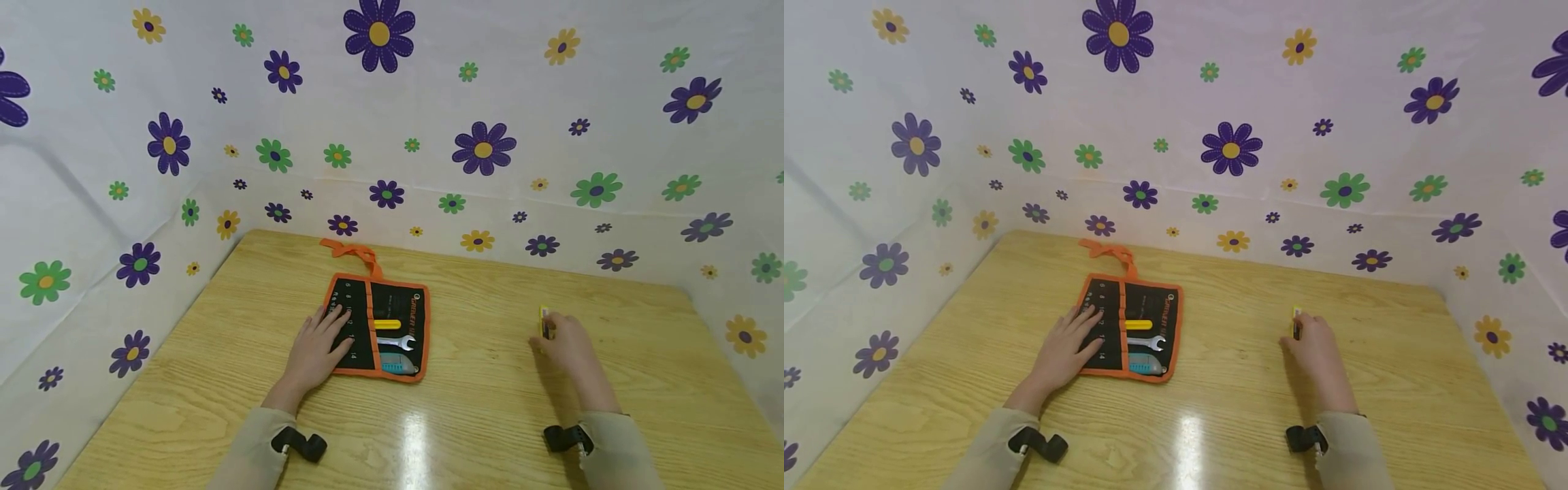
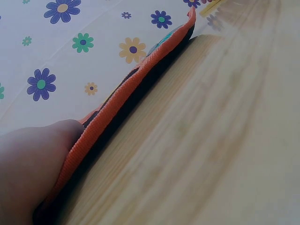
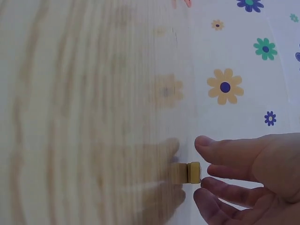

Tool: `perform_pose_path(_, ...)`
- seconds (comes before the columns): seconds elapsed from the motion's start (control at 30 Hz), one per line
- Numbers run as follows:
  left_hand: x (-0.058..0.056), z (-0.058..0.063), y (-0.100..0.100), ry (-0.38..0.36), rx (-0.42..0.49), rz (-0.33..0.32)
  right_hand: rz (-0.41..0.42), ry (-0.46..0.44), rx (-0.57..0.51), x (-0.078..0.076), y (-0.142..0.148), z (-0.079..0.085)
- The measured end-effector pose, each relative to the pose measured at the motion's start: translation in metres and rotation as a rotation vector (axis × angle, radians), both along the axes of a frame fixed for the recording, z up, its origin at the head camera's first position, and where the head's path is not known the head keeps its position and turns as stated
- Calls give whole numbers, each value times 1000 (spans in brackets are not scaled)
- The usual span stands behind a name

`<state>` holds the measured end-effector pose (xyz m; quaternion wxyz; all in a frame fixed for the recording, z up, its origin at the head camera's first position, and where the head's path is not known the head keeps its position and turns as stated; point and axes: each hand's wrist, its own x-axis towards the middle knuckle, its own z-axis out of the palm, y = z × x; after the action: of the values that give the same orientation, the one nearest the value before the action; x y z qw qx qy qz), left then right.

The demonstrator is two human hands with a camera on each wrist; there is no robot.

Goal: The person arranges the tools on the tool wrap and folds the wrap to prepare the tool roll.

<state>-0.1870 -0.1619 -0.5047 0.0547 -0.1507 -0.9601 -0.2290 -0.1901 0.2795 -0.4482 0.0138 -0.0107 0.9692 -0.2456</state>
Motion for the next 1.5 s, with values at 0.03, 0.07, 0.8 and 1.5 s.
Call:
perform_pose_path(0.03,0,0,0,0,-1,-1,3,-3,4,0,1,0)
perform_pose_path(0.07,0,-1,0,1,-3,-1,7,-7,6,0,2,0)
perform_pose_path(0.8,0,0,1,-1,5,6,-12,-5,-36,4,1,1)
perform_pose_path(1.5,-1,-1,0,-4,-3,1,-79,144,-131,8,-10,11)
